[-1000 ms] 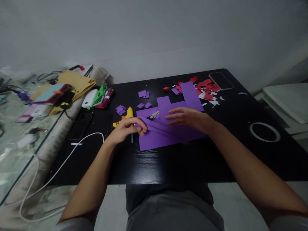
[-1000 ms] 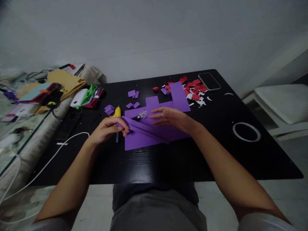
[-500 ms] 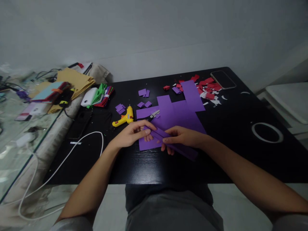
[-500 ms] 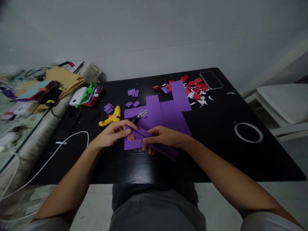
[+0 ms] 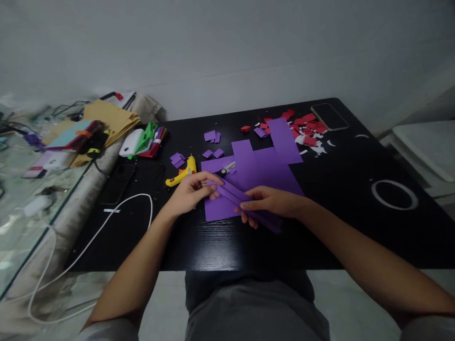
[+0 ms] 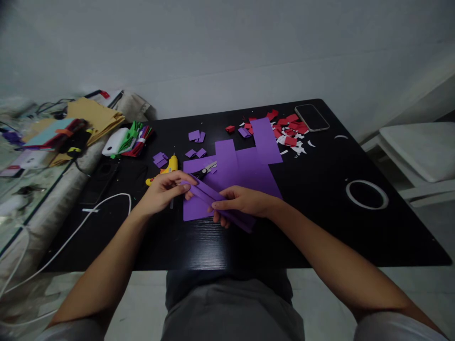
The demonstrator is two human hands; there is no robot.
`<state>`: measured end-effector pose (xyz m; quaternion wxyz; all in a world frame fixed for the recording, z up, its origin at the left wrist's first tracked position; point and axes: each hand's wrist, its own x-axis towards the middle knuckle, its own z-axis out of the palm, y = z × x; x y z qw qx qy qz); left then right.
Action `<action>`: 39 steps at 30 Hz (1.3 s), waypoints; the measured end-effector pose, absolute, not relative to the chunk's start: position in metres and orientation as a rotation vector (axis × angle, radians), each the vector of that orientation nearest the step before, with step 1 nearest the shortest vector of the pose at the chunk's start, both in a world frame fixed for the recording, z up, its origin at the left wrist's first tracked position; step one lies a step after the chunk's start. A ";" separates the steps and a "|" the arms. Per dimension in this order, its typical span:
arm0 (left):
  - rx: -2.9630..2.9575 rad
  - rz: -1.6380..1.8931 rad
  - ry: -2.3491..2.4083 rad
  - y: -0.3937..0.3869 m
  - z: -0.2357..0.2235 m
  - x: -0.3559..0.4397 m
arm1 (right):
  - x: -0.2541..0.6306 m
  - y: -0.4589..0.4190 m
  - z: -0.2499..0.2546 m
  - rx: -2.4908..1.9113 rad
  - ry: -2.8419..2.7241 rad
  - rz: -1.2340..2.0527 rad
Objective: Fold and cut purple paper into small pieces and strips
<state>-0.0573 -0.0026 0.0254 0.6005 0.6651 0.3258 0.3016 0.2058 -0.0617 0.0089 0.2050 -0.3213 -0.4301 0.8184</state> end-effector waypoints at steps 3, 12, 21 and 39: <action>1.527 0.756 0.789 -0.001 0.029 -0.059 | 0.208 -0.061 0.008 -0.916 -1.197 2.297; 1.443 0.925 0.786 -0.002 0.027 -0.054 | 0.210 -0.063 0.013 -0.910 -1.222 2.316; 1.525 0.704 0.611 -0.029 0.016 -0.028 | 0.179 -0.073 -0.001 -0.903 -1.021 2.074; 1.475 0.937 0.838 -0.034 0.018 -0.022 | 0.177 -0.076 0.009 -1.048 -1.199 1.670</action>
